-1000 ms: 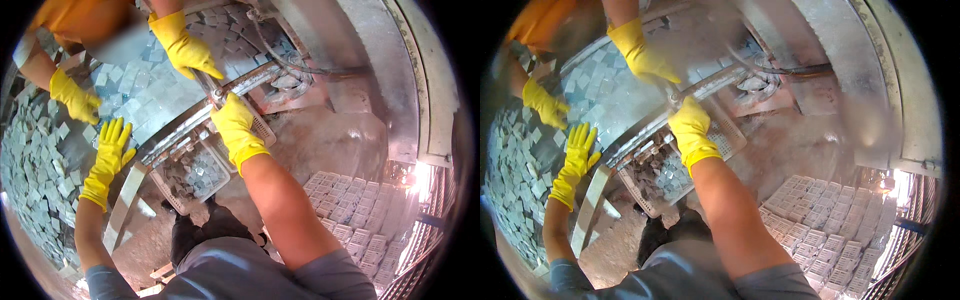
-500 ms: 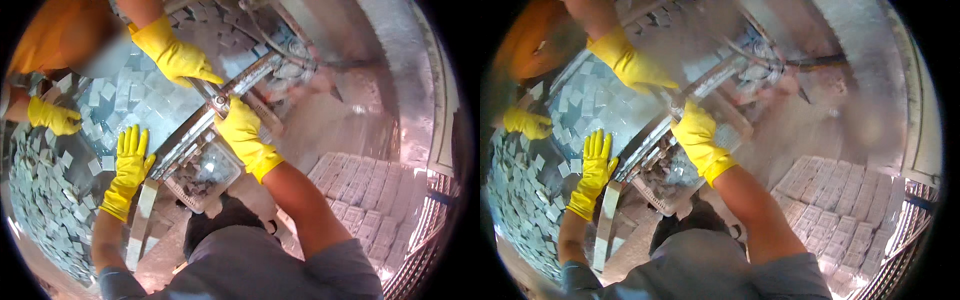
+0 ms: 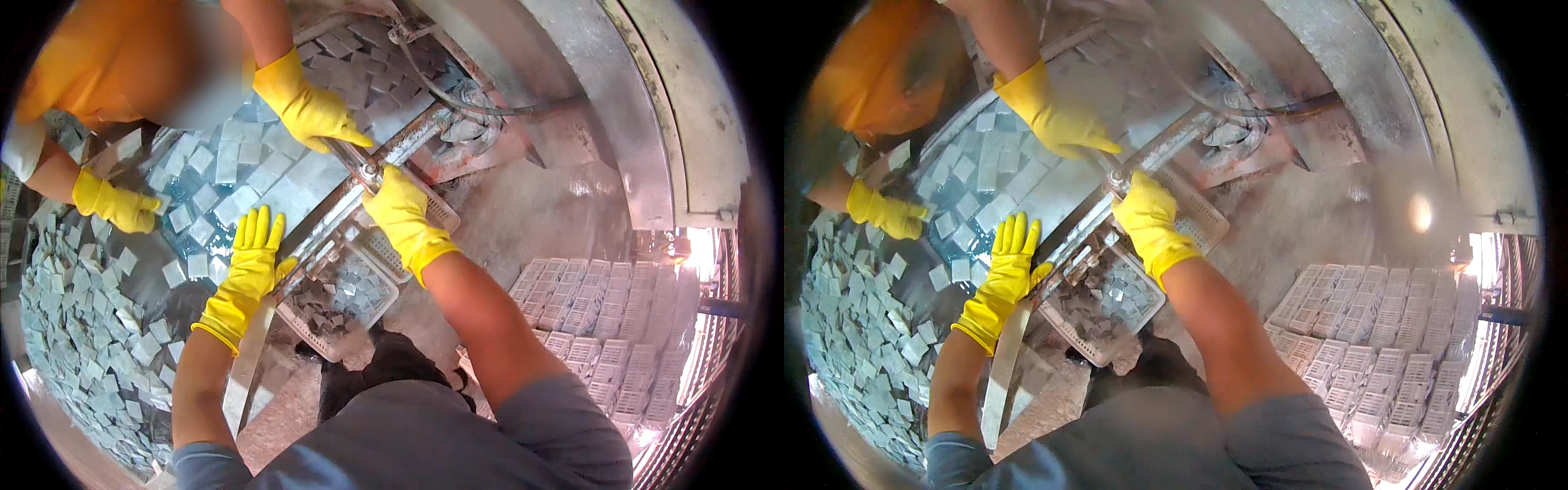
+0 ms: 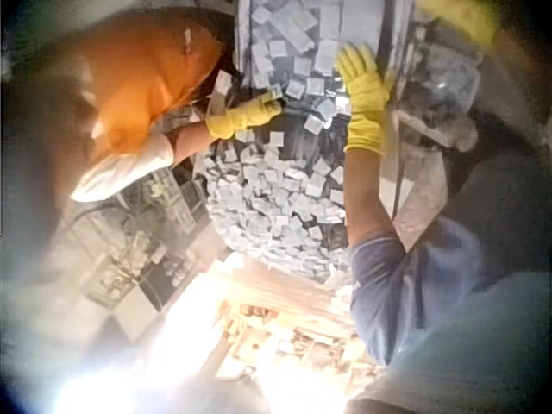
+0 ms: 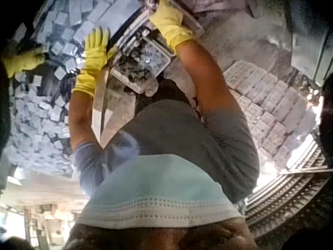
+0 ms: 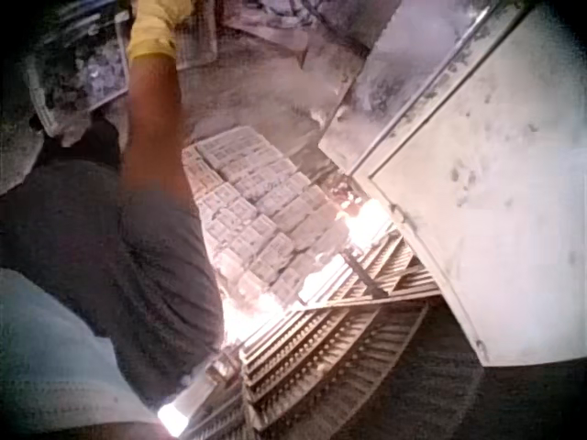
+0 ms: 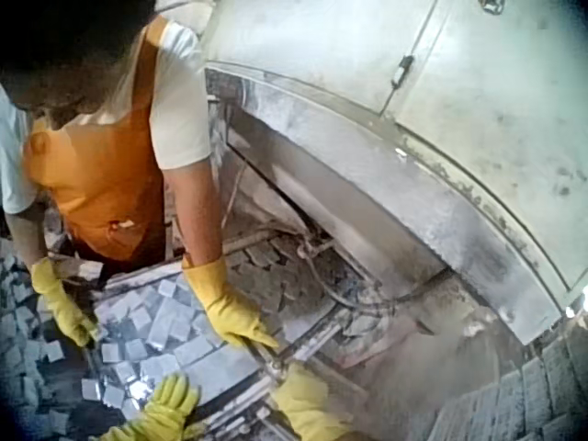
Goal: The person sorts small square tiles on a conveyor belt, moving them into a white plastic basket. The person then carries the basket to a nearby table and places it down. The person returns to the conveyor belt and continues sorting tiles.
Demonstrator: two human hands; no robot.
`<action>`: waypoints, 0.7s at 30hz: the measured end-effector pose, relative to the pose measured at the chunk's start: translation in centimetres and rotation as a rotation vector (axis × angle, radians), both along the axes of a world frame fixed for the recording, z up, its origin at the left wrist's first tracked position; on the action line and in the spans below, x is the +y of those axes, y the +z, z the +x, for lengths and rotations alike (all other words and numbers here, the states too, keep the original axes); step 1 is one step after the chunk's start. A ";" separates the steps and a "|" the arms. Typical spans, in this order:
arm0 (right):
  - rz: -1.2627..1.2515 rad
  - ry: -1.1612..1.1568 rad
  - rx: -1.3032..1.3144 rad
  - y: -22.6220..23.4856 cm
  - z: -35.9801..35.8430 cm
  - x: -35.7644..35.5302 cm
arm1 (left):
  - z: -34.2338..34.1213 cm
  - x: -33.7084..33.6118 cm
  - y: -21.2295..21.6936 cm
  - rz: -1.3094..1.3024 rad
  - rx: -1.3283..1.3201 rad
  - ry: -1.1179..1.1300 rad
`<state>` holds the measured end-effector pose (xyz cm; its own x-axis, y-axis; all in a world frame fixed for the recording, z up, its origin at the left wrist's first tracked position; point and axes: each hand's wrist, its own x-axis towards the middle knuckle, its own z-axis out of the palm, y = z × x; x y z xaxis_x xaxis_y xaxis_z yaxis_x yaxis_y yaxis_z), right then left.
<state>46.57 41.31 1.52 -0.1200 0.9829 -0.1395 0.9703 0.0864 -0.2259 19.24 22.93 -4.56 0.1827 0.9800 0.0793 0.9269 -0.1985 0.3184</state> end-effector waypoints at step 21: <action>-0.117 0.021 0.064 2.6 -0.8 -0.3 | -1.8 -14.2 1.0 0.031 0.026 0.803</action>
<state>45.78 41.04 4.11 -0.1526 0.9577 -0.2440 0.9520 0.0761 -0.2966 17.49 8.70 -3.59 -0.5750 0.8102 0.1140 0.7974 0.5236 0.3001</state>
